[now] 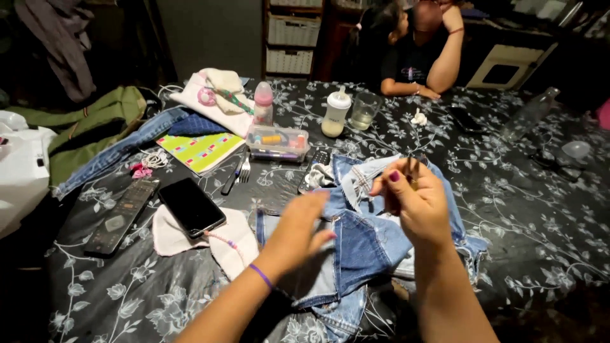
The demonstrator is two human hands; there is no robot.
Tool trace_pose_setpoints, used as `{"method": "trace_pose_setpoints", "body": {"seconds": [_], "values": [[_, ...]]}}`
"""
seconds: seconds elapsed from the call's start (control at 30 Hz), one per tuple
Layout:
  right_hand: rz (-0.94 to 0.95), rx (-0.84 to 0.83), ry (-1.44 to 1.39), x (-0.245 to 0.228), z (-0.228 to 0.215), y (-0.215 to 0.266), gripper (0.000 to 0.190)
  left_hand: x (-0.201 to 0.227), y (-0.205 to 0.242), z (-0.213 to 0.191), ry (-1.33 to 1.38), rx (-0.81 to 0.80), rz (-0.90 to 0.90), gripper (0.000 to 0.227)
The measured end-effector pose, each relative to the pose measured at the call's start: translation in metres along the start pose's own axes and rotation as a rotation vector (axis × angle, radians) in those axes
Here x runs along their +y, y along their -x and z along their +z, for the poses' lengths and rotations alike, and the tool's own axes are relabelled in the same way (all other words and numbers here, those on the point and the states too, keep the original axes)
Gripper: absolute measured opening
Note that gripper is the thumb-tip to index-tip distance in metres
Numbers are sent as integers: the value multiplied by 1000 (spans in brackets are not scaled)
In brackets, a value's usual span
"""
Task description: Distressing the edges of denim shorts using small nippers to create a frayed look
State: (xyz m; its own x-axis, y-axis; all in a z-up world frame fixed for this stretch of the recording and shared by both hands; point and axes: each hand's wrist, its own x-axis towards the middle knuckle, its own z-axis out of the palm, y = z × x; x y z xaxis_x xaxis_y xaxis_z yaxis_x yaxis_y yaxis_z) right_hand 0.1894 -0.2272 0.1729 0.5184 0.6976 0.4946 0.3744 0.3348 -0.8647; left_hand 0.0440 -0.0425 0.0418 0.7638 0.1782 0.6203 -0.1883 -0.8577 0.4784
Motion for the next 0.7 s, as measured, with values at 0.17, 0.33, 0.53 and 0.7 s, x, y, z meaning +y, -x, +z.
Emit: {"method": "trace_pose_setpoints", "body": {"seconds": [0.17, 0.33, 0.53, 0.7], "values": [[-90, -52, -197, -11, 14, -21, 16, 17, -2, 2, 293, -122, -67, 29], [196, 135, -24, 31, -11, -35, 14, 12, -6, -15, 566, 49, -451, 24], [532, -4, 785, 40, -13, -23, 37, 0, -29, -9, 962, 132, -597, 24], [506, -258, 713, 19, -16, -10, 36, 13, -55, -24, 926, 94, -654, 29]]}}
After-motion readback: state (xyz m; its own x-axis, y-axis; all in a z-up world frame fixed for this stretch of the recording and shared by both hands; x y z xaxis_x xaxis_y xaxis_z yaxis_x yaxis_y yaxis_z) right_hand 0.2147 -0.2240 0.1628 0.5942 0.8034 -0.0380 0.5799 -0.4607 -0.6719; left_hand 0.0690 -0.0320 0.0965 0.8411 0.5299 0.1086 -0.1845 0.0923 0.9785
